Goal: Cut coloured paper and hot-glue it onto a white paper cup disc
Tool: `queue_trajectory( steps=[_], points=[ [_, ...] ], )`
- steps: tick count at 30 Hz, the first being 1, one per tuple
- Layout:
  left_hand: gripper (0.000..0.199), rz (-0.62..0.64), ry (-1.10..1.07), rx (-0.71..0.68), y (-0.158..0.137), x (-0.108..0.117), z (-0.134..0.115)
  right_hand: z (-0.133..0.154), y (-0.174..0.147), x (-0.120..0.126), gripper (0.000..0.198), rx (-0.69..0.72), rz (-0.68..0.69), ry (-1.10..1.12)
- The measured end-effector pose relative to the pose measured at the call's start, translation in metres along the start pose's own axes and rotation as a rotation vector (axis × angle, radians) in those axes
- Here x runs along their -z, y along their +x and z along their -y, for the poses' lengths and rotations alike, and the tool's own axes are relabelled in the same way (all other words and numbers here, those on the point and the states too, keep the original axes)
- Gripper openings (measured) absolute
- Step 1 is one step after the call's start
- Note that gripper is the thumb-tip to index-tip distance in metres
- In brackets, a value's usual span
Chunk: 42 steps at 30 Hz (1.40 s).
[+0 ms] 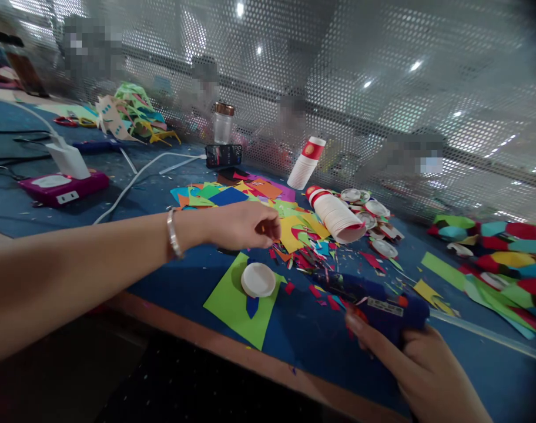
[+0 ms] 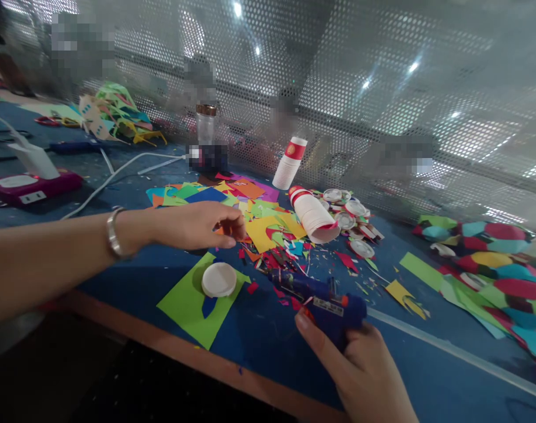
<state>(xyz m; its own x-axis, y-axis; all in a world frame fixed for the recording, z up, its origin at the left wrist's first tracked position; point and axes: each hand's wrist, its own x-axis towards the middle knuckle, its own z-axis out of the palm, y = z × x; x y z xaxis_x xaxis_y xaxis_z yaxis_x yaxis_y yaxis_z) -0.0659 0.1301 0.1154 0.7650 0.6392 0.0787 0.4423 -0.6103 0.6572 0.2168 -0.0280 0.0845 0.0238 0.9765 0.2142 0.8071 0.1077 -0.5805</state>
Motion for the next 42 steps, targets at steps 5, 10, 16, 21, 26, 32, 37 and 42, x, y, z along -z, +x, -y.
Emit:
queue_trajectory(
  steps=[5,10,16,21,26,32,37,42],
  points=[
    [0.039,-0.219,0.149,0.049,-0.054,-0.024,-0.005,-0.004,-0.004,-0.003,0.042,0.007,0.165,-0.059],
    [0.050,-0.213,0.123,0.079,-0.065,-0.040,-0.008,0.005,-0.001,-0.006,0.038,0.037,0.174,-0.087],
    [0.046,-0.183,0.140,0.097,-0.061,-0.042,-0.006,0.010,0.001,-0.008,0.038,0.049,0.184,-0.079],
    [0.042,-0.163,0.139,0.124,-0.063,-0.041,-0.005,0.011,0.002,-0.010,0.034,0.045,0.237,-0.008],
    [0.043,-0.162,0.144,0.113,-0.061,-0.040,-0.007,0.010,0.000,-0.010,0.039,0.089,0.143,-0.121],
    [0.039,-0.160,0.160,0.099,-0.061,-0.041,-0.009,-0.017,-0.008,-0.007,0.031,0.189,0.098,-0.165],
    [0.042,-0.177,0.164,0.070,-0.062,-0.041,-0.008,-0.035,-0.011,-0.008,0.032,0.459,0.059,-0.266],
    [0.039,-0.181,0.166,0.069,-0.063,-0.041,-0.007,-0.036,-0.008,-0.006,0.042,0.526,0.032,-0.334]
  ],
)
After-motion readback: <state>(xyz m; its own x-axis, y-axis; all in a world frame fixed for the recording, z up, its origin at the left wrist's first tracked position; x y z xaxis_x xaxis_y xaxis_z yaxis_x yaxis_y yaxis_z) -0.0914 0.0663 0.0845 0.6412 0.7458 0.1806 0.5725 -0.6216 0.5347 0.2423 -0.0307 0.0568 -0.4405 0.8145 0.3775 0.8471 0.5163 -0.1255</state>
